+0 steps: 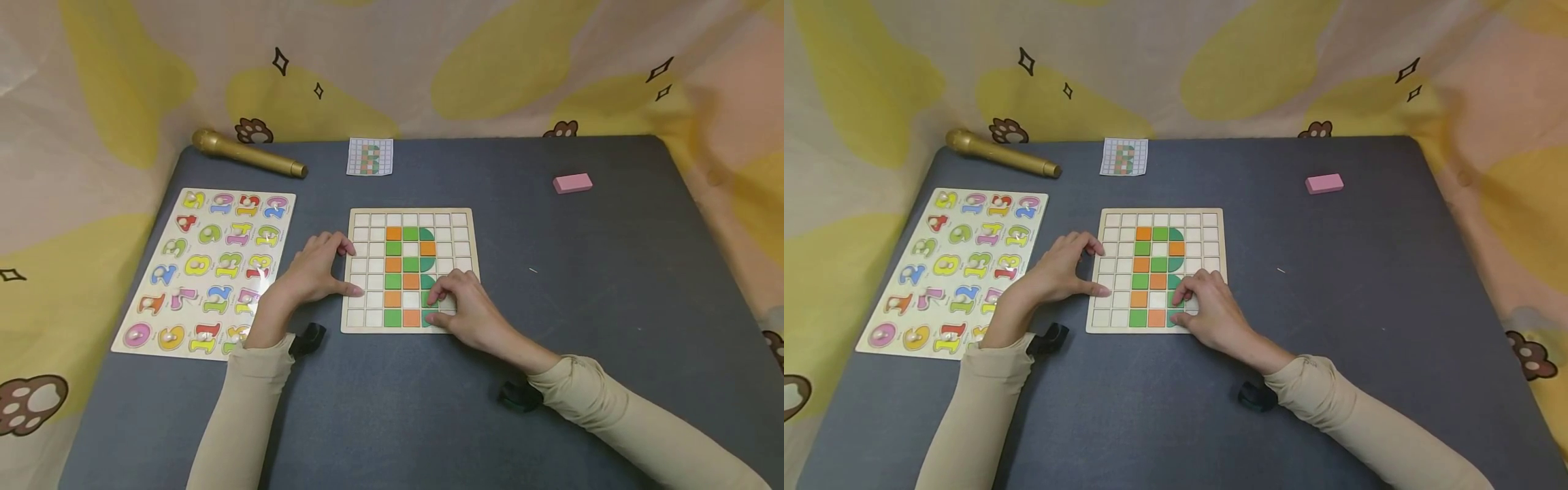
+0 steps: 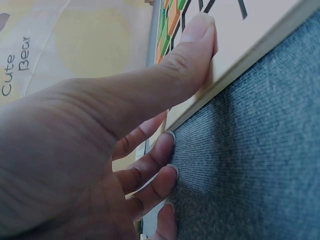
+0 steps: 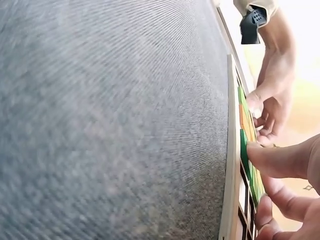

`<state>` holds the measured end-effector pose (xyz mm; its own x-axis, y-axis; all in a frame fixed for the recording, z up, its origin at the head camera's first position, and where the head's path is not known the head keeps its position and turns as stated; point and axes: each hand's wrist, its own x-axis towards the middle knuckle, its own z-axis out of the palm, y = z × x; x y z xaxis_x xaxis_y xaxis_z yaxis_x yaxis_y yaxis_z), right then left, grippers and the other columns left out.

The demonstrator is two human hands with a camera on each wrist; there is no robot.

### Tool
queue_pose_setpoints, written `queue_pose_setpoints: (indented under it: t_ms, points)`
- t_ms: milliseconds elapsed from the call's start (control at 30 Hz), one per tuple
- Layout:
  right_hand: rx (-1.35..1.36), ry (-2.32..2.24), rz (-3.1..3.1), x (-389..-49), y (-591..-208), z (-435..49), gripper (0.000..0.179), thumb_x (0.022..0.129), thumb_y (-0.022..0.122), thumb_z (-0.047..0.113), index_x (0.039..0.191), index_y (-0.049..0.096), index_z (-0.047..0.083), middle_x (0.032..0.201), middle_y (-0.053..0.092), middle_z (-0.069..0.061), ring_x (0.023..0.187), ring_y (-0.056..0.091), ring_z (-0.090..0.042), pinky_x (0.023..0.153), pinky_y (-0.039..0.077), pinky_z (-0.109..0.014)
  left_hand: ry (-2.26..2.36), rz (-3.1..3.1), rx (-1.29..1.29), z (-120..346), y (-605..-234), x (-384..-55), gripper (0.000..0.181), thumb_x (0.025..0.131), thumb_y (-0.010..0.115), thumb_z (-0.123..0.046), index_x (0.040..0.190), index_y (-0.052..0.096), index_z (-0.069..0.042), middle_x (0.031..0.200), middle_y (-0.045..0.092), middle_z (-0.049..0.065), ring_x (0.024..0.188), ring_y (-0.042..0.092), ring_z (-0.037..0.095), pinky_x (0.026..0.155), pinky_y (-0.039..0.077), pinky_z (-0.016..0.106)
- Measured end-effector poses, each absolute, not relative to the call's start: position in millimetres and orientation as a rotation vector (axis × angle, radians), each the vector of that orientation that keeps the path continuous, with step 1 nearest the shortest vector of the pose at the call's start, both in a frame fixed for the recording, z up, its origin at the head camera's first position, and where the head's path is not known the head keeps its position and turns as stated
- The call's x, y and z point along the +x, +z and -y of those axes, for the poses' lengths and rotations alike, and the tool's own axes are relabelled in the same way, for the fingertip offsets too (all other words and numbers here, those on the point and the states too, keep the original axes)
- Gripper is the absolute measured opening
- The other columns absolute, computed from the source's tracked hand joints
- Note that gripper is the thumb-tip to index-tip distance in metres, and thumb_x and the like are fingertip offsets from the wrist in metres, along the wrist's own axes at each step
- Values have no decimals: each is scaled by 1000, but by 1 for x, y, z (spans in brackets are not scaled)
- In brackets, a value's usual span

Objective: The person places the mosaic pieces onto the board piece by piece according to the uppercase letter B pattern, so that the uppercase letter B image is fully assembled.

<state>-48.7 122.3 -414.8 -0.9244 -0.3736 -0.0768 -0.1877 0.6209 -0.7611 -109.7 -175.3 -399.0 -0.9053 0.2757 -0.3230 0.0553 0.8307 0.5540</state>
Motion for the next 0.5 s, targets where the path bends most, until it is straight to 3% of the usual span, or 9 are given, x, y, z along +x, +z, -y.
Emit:
queue_pose_setpoints:
  t_ms: [500]
  points:
    - [-444,-1149,-2654,-50,-414,-123,28,80,93,15,94,69,14,97,58,-5,95,46,-22,83,40,-36,781,-2612,237,176,-399,-110,68,77,97,-32,125,55,-12,134,52,14,129,42,35,114,31,63]
